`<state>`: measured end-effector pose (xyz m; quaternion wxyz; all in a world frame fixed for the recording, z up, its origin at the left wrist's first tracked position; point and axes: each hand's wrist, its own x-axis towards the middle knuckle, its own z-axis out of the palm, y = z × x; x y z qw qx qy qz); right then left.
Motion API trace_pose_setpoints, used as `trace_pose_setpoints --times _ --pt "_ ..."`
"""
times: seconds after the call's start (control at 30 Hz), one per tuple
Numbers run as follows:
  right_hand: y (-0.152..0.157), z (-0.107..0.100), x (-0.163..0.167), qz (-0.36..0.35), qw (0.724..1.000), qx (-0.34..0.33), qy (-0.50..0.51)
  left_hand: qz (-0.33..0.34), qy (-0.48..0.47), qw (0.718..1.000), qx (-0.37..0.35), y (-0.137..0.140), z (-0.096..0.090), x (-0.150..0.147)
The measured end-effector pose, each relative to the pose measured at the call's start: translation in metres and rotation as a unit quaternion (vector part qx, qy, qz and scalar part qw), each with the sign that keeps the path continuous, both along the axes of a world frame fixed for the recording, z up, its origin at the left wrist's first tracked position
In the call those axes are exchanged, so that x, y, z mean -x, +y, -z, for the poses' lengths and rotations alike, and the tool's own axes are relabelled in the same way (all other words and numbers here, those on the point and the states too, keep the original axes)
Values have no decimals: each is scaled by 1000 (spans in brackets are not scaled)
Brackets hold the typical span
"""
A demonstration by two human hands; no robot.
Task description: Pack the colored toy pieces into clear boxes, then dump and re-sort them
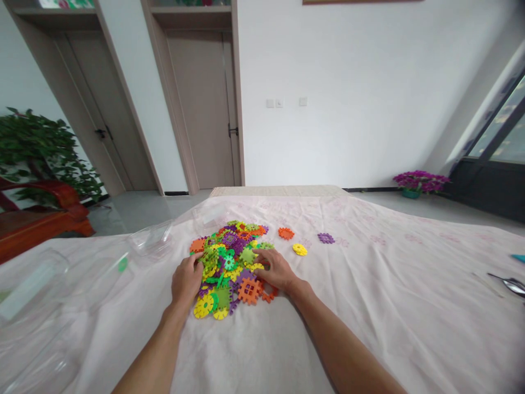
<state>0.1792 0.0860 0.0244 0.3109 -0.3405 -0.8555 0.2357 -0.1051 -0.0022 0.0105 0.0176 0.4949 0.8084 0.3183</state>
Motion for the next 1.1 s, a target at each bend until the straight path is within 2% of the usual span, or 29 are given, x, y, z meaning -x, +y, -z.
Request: trace_pose_setpoints --times 0.13,0.27,0.37,0.5,0.67,0.77,0.83,0.9,1.03,1.1 --pt "0 1 -3 6 1000 -4 -4 2 -1 1000 0 -1 -1 -1" --pt "1 6 0 36 999 12 40 1 -2 1000 -1 -1 -1 -1" --pt "8 10 -1 103 989 30 99 -1 -1 1000 0 0 0 0" --pt "23 10 -19 224 961 52 151 -1 -3 1000 -1 0 1 1" --pt "35 6 -56 356 929 25 98 -2 -4 1000 5 0 0 1" --pt "37 5 -71 400 914 -33 56 -2 -6 1000 5 0 0 1" --pt "36 4 -74 404 910 -78 46 0 -7 1000 4 0 0 0" --pt "33 2 -70 376 921 -87 50 1 -4 1000 2 0 0 0" --pt "23 -5 -52 239 970 -27 30 -1 4 1000 2 0 0 0" --pt "16 -9 -44 181 983 -7 -14 -1 4 1000 1 0 0 0"
